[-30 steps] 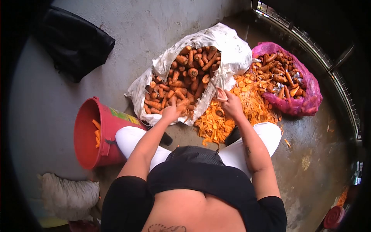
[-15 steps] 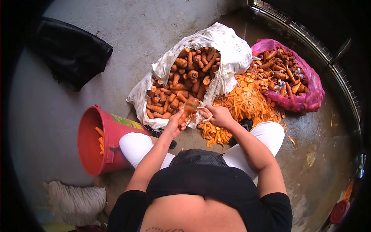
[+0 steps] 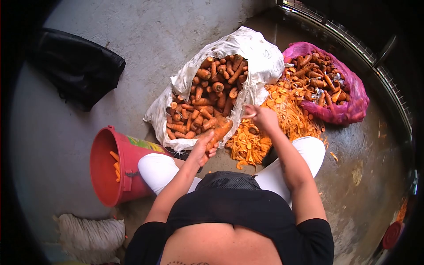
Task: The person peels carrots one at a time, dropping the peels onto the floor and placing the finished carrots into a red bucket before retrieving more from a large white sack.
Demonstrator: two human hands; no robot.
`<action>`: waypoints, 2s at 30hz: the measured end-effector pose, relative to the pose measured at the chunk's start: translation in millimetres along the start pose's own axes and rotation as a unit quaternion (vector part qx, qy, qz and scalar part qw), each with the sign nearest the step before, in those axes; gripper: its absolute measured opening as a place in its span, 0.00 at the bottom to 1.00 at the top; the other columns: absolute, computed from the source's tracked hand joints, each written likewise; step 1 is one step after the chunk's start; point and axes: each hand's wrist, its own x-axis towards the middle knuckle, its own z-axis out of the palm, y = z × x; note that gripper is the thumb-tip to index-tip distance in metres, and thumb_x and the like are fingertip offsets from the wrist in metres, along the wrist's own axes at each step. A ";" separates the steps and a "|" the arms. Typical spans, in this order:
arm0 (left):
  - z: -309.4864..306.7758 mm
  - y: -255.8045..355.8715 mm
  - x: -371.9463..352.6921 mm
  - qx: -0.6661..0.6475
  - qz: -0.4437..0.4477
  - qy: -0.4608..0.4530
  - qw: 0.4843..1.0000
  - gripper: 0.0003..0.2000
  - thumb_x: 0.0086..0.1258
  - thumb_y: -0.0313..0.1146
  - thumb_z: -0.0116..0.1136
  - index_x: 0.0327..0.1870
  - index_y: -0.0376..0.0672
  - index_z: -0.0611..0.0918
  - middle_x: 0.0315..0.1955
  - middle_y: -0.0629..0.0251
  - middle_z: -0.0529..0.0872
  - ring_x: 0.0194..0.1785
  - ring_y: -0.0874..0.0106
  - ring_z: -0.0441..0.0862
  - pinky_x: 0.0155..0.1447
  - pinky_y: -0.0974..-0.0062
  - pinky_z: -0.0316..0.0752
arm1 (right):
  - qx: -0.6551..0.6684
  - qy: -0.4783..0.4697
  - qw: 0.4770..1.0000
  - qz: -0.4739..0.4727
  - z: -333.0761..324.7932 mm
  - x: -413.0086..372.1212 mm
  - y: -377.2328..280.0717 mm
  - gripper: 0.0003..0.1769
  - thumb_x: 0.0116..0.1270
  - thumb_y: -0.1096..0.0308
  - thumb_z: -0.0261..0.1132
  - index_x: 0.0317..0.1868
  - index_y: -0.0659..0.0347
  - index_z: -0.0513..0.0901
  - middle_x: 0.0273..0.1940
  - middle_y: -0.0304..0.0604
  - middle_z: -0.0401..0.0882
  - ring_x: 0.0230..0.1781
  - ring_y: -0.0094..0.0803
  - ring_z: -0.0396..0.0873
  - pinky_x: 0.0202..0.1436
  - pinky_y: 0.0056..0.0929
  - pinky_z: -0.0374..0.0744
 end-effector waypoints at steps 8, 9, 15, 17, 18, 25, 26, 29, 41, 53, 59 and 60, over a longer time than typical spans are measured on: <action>-12.6 2.5 4.0 -0.096 -0.017 -0.032 0.995 0.16 0.73 0.48 0.50 0.51 0.46 0.69 0.23 0.69 0.72 0.17 0.82 0.65 0.19 0.86 0.58 | 0.069 0.078 0.980 -0.171 22.6 -28.1 -9.9 0.22 0.67 0.42 0.56 0.36 0.53 0.79 0.25 0.44 0.80 0.23 0.44 0.80 0.24 0.39 0.75; -11.2 3.7 3.9 -0.119 -0.024 -0.047 0.992 0.16 0.73 0.48 0.50 0.50 0.46 0.69 0.23 0.69 0.71 0.16 0.82 0.65 0.19 0.86 0.57 | 0.066 0.079 0.972 -0.210 26.7 -38.8 -18.1 0.20 0.67 0.45 0.58 0.37 0.53 0.80 0.25 0.46 0.80 0.24 0.45 0.80 0.26 0.41 0.75; -5.0 5.3 3.4 -0.174 -0.048 -0.075 0.981 0.16 0.74 0.48 0.49 0.49 0.45 0.68 0.22 0.70 0.69 0.16 0.82 0.63 0.19 0.86 0.56 | 0.061 0.141 0.945 -0.287 23.4 -45.3 -28.7 0.16 0.65 0.49 0.62 0.35 0.52 0.81 0.22 0.43 0.78 0.21 0.44 0.79 0.24 0.40 0.75; -4.1 5.5 3.6 -0.157 -0.043 -0.076 0.984 0.17 0.74 0.48 0.49 0.51 0.44 0.69 0.22 0.70 0.69 0.16 0.83 0.63 0.18 0.86 0.56 | 0.046 0.135 0.948 -0.285 28.5 -37.5 -19.0 0.18 0.66 0.46 0.60 0.35 0.52 0.80 0.24 0.42 0.80 0.21 0.44 0.79 0.24 0.39 0.75; -2.9 7.7 2.8 -0.145 -0.037 -0.073 0.986 0.18 0.74 0.48 0.49 0.53 0.44 0.69 0.21 0.70 0.69 0.16 0.83 0.63 0.18 0.86 0.56 | 0.037 0.132 0.949 -0.284 31.2 -32.0 -13.6 0.19 0.66 0.45 0.58 0.35 0.52 0.79 0.25 0.42 0.80 0.21 0.45 0.79 0.23 0.39 0.76; 2.7 17.5 -12.7 -0.131 -0.038 -0.096 0.986 0.20 0.74 0.48 0.48 0.55 0.42 0.70 0.20 0.71 0.68 0.14 0.84 0.61 0.17 0.87 0.56 | 0.121 0.062 0.990 -0.046 12.8 -4.1 12.3 0.23 0.71 0.43 0.52 0.45 0.52 0.83 0.29 0.43 0.83 0.27 0.32 0.82 0.30 0.33 0.78; 0.7 16.9 -10.3 -0.144 -0.040 -0.096 0.984 0.19 0.74 0.48 0.48 0.55 0.42 0.70 0.20 0.71 0.68 0.14 0.84 0.61 0.17 0.87 0.56 | 0.212 0.043 0.975 -0.050 10.7 -17.8 3.0 0.23 0.70 0.42 0.53 0.44 0.50 0.83 0.28 0.42 0.83 0.27 0.31 0.82 0.31 0.34 0.79; -7.4 13.8 -1.8 -0.198 -0.062 -0.088 0.974 0.18 0.74 0.48 0.47 0.52 0.42 0.69 0.20 0.71 0.68 0.14 0.83 0.60 0.17 0.87 0.56 | 0.181 0.034 0.972 -0.143 19.1 -42.9 -21.5 0.23 0.68 0.41 0.55 0.42 0.50 0.82 0.27 0.46 0.82 0.27 0.42 0.82 0.31 0.39 0.79; -9.2 14.8 4.5 -0.205 -0.081 -0.097 0.971 0.19 0.74 0.48 0.46 0.54 0.41 0.70 0.20 0.71 0.67 0.14 0.84 0.60 0.16 0.87 0.55 | 0.061 0.108 0.964 -0.235 31.6 -35.7 -22.0 0.21 0.66 0.43 0.57 0.36 0.53 0.80 0.26 0.46 0.81 0.26 0.46 0.80 0.25 0.41 0.75; -5.9 12.8 -9.4 0.042 0.038 0.040 0.998 0.17 0.72 0.49 0.52 0.49 0.45 0.72 0.21 0.70 0.74 0.16 0.83 0.65 0.18 0.85 0.57 | 0.197 -0.009 0.980 -0.038 24.2 -34.4 -20.1 0.15 0.66 0.54 0.60 0.46 0.54 0.81 0.30 0.49 0.82 0.30 0.38 0.82 0.36 0.36 0.78; 2.6 12.5 -7.3 0.087 0.057 0.077 0.992 0.14 0.72 0.48 0.51 0.43 0.46 0.73 0.20 0.70 0.74 0.15 0.83 0.65 0.18 0.86 0.57 | 0.111 0.074 0.950 -0.283 47.4 -49.3 -27.3 0.17 0.65 0.47 0.61 0.41 0.51 0.81 0.24 0.47 0.79 0.23 0.46 0.79 0.26 0.40 0.75; 3.5 12.4 -7.1 0.090 0.058 0.074 0.992 0.14 0.72 0.48 0.51 0.43 0.46 0.74 0.20 0.70 0.74 0.15 0.83 0.65 0.18 0.86 0.57 | 0.108 0.075 0.946 -0.295 44.8 -50.5 -29.3 0.17 0.65 0.47 0.61 0.40 0.51 0.81 0.23 0.47 0.79 0.23 0.47 0.79 0.25 0.40 0.74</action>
